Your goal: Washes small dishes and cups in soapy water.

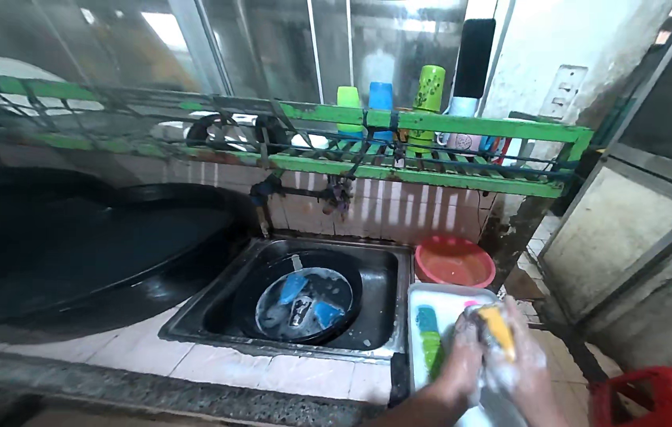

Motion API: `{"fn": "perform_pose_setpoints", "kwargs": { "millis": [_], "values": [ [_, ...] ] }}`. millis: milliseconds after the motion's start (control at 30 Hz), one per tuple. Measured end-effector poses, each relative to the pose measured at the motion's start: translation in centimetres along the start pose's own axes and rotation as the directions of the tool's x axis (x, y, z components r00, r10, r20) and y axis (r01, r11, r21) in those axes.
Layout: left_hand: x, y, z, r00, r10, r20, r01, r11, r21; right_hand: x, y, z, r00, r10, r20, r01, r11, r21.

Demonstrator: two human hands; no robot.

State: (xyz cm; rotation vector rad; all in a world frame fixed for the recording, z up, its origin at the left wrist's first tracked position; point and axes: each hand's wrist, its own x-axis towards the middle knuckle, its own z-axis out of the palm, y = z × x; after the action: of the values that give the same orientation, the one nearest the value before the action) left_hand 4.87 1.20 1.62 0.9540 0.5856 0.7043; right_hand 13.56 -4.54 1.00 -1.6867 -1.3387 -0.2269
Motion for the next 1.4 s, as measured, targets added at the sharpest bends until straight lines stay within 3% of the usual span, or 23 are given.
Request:
{"fn": "perform_pose_setpoints", "kwargs": {
  "millis": [67, 133, 200, 267, 300, 333, 367, 433, 467, 500, 567, 633, 667, 733, 833, 900, 1000, 1100, 1167, 1233, 1333, 1400],
  "values": [
    [-0.1, -0.3, 0.4, 0.998, -0.062, 0.019, 0.062, 0.998, 0.002, 2.7, -0.6, -1.2, 0.929, 0.363, 0.070, -0.364, 0.931, 0.005],
    [-0.2, -0.2, 0.0, 0.990, -0.113, 0.080, 0.109, 0.993, 0.055, 4.8, -0.6, -2.1, 0.822, 0.547, 0.158, -0.550, 0.835, -0.026],
    [0.2, -0.3, -0.8, 0.980, -0.088, 0.177, 0.041, 0.967, 0.251, 5.0, -0.7, -2.7, 0.839, 0.491, 0.234, -0.453, 0.869, -0.197],
    [1.0, -0.7, -1.4, 0.973, -0.025, 0.230, -0.118, 0.800, 0.588, 4.4, -1.9, -2.5, 0.865, 0.388, 0.318, -0.241, 0.877, -0.416],
    [1.1, -1.0, -1.5, 0.975, -0.008, 0.223, -0.151, 0.709, 0.689, 4.0, -2.0, -2.1, 0.870, 0.364, 0.333, -0.198, 0.876, -0.439],
    [1.0, -1.2, -1.6, 0.977, -0.008, 0.212, -0.145, 0.702, 0.698, 3.8, -1.6, -1.7, 0.872, 0.362, 0.329, -0.224, 0.894, -0.389],
    [0.8, -0.8, -1.6, 0.979, -0.028, 0.200, -0.105, 0.779, 0.619, 3.9, -0.9, -1.6, 0.868, 0.387, 0.312, -0.312, 0.913, -0.264],
    [-0.5, 0.8, -1.5, 0.974, -0.138, 0.180, 0.082, 0.954, 0.289, 4.1, 0.8, -1.8, 0.810, 0.522, 0.268, -0.562, 0.821, 0.099],
    [-1.0, 1.4, -1.4, 0.960, -0.183, 0.214, 0.160, 0.980, 0.118, 3.8, 1.4, -1.9, 0.795, 0.552, 0.250, -0.605, 0.751, 0.266],
    [-1.1, 1.7, -1.5, 0.943, -0.206, 0.261, 0.205, 0.978, 0.031, 3.7, 1.3, -2.1, 0.798, 0.553, 0.238, -0.603, 0.731, 0.321],
    [-0.7, 1.5, -1.8, 0.937, -0.188, 0.293, 0.137, 0.973, 0.185, 4.3, 0.0, -2.7, 0.839, 0.477, 0.263, -0.508, 0.859, 0.064],
    [0.1, 0.6, -1.7, 0.956, -0.100, 0.276, -0.065, 0.844, 0.532, 4.3, -1.0, -2.4, 0.879, 0.343, 0.331, -0.290, 0.936, -0.200],
    [0.2, 0.1, -1.6, 0.962, -0.054, 0.269, -0.123, 0.792, 0.598, 4.1, -1.1, -2.2, 0.887, 0.316, 0.336, -0.254, 0.943, -0.217],
    [0.1, 0.3, -1.7, 0.961, -0.062, 0.268, -0.089, 0.853, 0.515, 3.9, -0.7, -2.7, 0.872, 0.377, 0.313, -0.382, 0.923, -0.049],
    [-0.7, 1.8, -3.0, 0.941, -0.141, 0.309, 0.053, 0.960, 0.274, 2.1, 1.3, -2.3, 0.808, 0.535, 0.245, -0.587, 0.704, 0.399],
    [-0.1, 2.4, -4.8, 0.943, -0.144, 0.300, 0.055, 0.957, 0.286, 1.6, 0.7, -2.0, 0.757, 0.616, 0.216, -0.652, 0.694, 0.304],
    [1.9, 5.3, -10.0, 0.992, -0.082, 0.099, 0.005, 0.791, 0.612, 0.6, 1.0, -2.4, 0.689, 0.626, 0.366, -0.627, 0.768, -0.134],
    [5.2, 9.0, -17.6, 0.991, 0.118, -0.070, 0.026, 0.343, 0.939, -2.6, 1.1, -3.6, 0.607, 0.572, 0.552, -0.514, 0.812, -0.276],
    [6.8, 10.6, -20.9, 0.972, 0.212, -0.100, 0.091, 0.051, 0.995, -5.0, 1.4, -3.8, 0.623, 0.484, 0.615, -0.415, 0.870, -0.265],
    [8.0, 11.3, -19.8, 0.963, 0.254, -0.091, 0.098, -0.014, 0.995, -6.2, 1.9, -3.3, 0.624, 0.353, 0.697, -0.229, 0.935, -0.269],
    [9.1, 8.7, -13.0, 0.981, 0.120, 0.154, -0.154, -0.010, 0.988, -6.7, 2.8, -1.9, 0.425, 0.318, 0.848, 0.011, 0.934, -0.356],
    [9.8, 4.4, -8.7, 0.938, -0.086, 0.337, -0.334, 0.043, 0.941, -6.8, 2.9, -1.4, 0.319, 0.364, 0.875, 0.005, 0.922, -0.386]
  ]
}}
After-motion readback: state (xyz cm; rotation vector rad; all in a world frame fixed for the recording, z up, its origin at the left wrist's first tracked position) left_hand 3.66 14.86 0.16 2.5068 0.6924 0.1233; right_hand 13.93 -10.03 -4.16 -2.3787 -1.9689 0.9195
